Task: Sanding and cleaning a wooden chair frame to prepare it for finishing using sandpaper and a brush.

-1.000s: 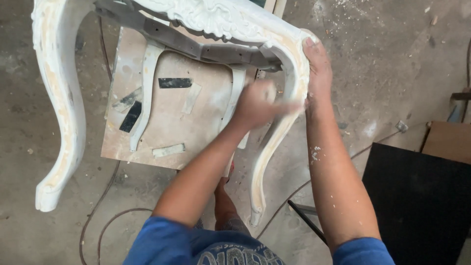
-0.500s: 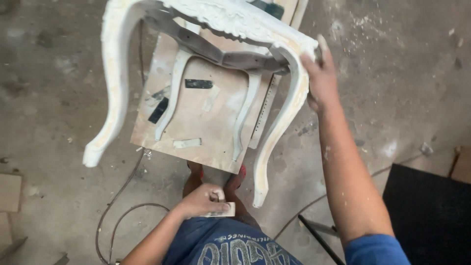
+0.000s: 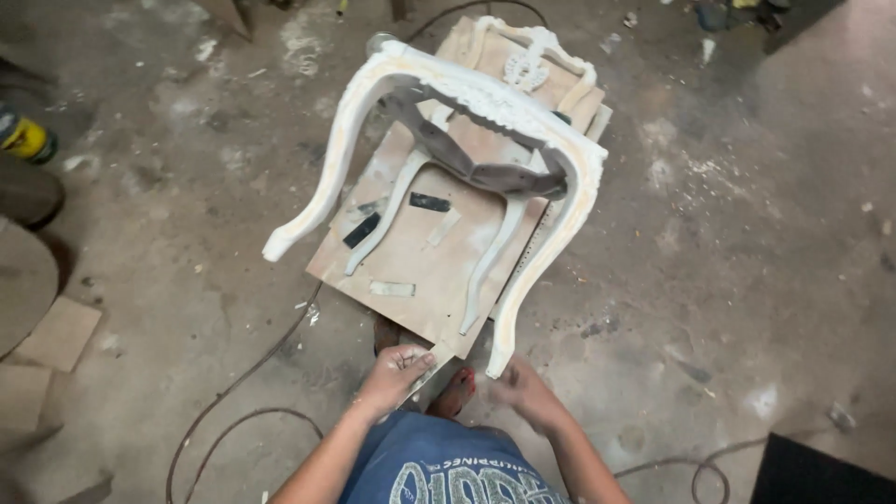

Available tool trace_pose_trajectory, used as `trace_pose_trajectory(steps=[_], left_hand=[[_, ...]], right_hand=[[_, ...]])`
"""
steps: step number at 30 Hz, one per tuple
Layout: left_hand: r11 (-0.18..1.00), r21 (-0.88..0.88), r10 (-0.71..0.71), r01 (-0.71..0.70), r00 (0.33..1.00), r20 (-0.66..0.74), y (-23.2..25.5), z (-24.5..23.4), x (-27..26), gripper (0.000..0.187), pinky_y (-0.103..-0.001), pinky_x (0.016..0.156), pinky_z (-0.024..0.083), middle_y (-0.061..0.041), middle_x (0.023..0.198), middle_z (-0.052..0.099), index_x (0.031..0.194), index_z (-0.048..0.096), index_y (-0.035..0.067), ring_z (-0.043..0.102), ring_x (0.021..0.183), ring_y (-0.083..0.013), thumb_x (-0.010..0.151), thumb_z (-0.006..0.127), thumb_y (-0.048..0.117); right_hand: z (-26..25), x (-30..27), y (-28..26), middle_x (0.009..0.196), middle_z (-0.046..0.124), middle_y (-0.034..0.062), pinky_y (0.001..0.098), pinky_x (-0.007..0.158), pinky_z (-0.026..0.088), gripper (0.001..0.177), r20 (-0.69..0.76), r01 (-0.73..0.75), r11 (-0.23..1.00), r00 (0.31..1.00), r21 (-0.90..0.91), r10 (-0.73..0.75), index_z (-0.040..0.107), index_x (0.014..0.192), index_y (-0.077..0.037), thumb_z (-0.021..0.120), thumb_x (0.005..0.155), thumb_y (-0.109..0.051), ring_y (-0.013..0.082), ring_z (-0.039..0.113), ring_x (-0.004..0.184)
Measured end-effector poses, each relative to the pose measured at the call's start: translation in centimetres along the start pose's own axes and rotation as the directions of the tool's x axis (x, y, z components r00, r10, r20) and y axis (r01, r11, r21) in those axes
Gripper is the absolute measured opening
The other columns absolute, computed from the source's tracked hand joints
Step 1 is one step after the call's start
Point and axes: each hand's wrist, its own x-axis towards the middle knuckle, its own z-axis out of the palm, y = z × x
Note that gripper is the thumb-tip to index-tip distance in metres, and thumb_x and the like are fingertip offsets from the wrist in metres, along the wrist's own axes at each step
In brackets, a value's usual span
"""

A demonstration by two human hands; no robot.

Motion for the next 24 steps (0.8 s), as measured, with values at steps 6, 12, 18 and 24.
trace_pose_trajectory(steps=[6,12,18,24], left_hand=[[0.960,-0.278,0.002,-0.030,0.995,-0.102,-4.6,-2.4,-2.4,0.005,-0.025,0.084,0.054,-0.006,0.095,0.076,0.100,0.072,0.006,0.068,0.088,-0.0121,0.098,0.068,0.007],[0.885,-0.459,-0.213,0.077,0.944,-0.251,-2.8,-5.0,-2.1,0.016,-0.040,0.073,0.062,-0.027,0.100,0.079,0.106,0.068,-0.004,0.077,0.085,-0.0347,0.091,0.066,-0.001],[0.898,-0.430,-0.214,0.092,0.946,-0.243,0.4,-7.8,-0.2,0.025,-0.048,0.054,0.061,-0.033,0.076,0.068,0.105,0.060,-0.005,0.071,0.062,-0.0443,0.086,0.046,-0.011],[0.993,-0.104,-0.076,0.058,0.980,-0.184,-0.8,-9.2,0.8,0.024,-0.033,0.041,0.045,-0.011,0.064,0.062,0.111,0.074,0.001,0.051,0.050,-0.0155,0.096,0.057,0.008]], right_hand=[[-4.8,0.6,9.9,0.116,0.078,0.0196,0.0373,0.092,0.063,0.059,0.303,-0.218,0.973,0.935,0.073,0.187,0.060,0.144,-0.007,0.075,0.087,-0.009,0.0285,0.077,0.097],[-13.1,6.2,15.9,0.132,0.072,0.0102,0.0356,0.097,0.056,0.085,-0.222,-0.241,0.688,0.968,-0.684,0.119,0.057,0.145,-0.014,0.086,0.074,-0.051,0.0246,0.076,0.108],[-18.4,7.1,12.9,0.139,0.068,0.0153,0.0376,0.105,0.050,0.088,-0.430,-0.311,0.758,0.902,-0.573,0.045,0.061,0.140,-0.005,0.082,0.073,-0.057,0.0308,0.068,0.125],[-24.3,12.7,2.7,0.115,0.079,0.0130,0.0409,0.091,0.051,0.051,-0.466,-0.139,0.860,0.876,-0.491,-0.125,0.075,0.115,-0.005,0.081,0.075,-0.036,0.0269,0.072,0.104]])
